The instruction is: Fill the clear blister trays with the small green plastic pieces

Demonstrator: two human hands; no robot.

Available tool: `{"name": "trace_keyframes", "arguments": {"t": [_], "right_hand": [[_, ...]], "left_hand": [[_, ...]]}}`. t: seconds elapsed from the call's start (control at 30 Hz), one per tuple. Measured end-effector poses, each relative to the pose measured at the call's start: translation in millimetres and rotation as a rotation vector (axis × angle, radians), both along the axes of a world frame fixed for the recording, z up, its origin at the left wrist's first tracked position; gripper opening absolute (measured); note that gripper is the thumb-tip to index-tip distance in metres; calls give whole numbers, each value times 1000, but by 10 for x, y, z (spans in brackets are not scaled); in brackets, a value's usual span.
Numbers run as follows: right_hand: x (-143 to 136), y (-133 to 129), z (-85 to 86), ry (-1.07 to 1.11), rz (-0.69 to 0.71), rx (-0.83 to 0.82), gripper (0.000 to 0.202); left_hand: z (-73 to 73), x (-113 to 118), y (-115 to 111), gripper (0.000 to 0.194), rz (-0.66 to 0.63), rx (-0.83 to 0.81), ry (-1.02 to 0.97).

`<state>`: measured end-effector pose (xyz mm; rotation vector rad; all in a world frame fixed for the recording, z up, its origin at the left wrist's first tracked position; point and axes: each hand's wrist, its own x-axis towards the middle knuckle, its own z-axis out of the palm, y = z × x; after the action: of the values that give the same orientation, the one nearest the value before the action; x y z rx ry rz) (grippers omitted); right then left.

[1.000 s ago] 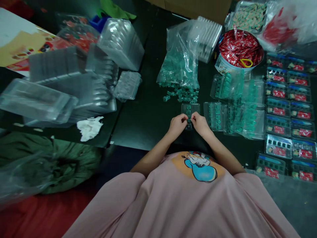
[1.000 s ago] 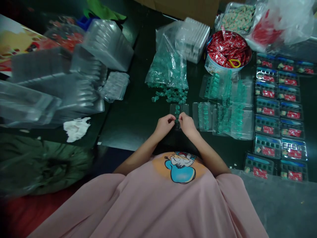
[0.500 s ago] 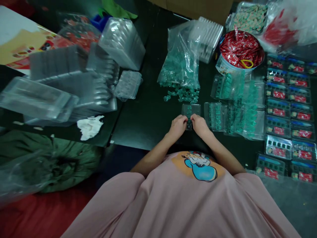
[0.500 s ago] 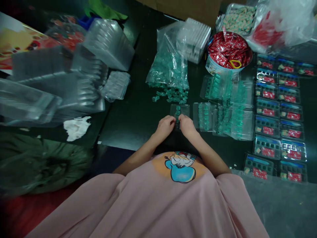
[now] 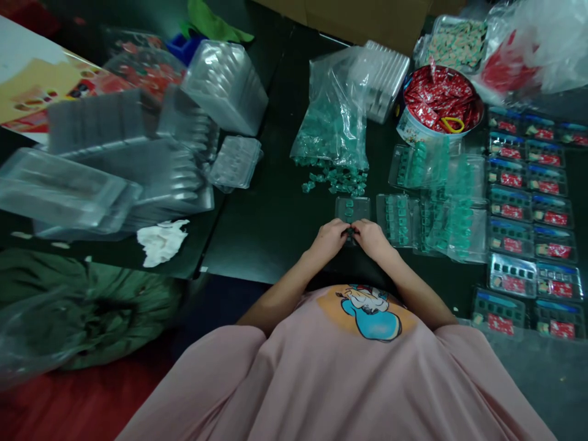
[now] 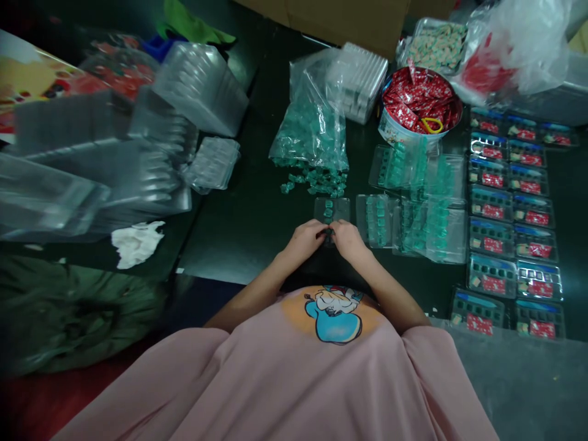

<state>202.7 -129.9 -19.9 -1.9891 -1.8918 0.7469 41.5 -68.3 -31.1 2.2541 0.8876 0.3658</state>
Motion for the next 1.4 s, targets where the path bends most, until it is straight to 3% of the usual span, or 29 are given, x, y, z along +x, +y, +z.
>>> {"name": "trace_keyframes", "arguments": {"t": [0.1,0.27,0.4,0.53,0.73,0.87,0.97,1.07,1.2,1.4], "right_hand": [[233,189,113,39,-63,57,17],[642,793,259,-65,-239,181,25],[712,1187,184,-154,-213,102,35],[683,1313,96,-207,-143,40,30],[793,1259,97,-14,-270,132,16],[802,1094,167,453,-367,208,12],[666,883,244,866,-376,147,19],[484,679,303,1105,-344,59,30],[346,530,313,1150,-305,34,30],[323,454,309,1014,-165,68,24]], "left_hand": [[8,-13,18,25,-3,4,4],[-53,29,-17,18,56,44,-11],[-148,92,-77,20,94,92,-9],[-162,118,-72,21,70,101,7],[-56,65,-4,17,84,47,-51],[84,68,102,19,192,-56,-258],[188,165,251,27,306,-240,-454],[258,289,389,39,354,-451,-623],[317,353,438,29,325,-526,-717],[339,265,386,22,283,-669,-795]]}}
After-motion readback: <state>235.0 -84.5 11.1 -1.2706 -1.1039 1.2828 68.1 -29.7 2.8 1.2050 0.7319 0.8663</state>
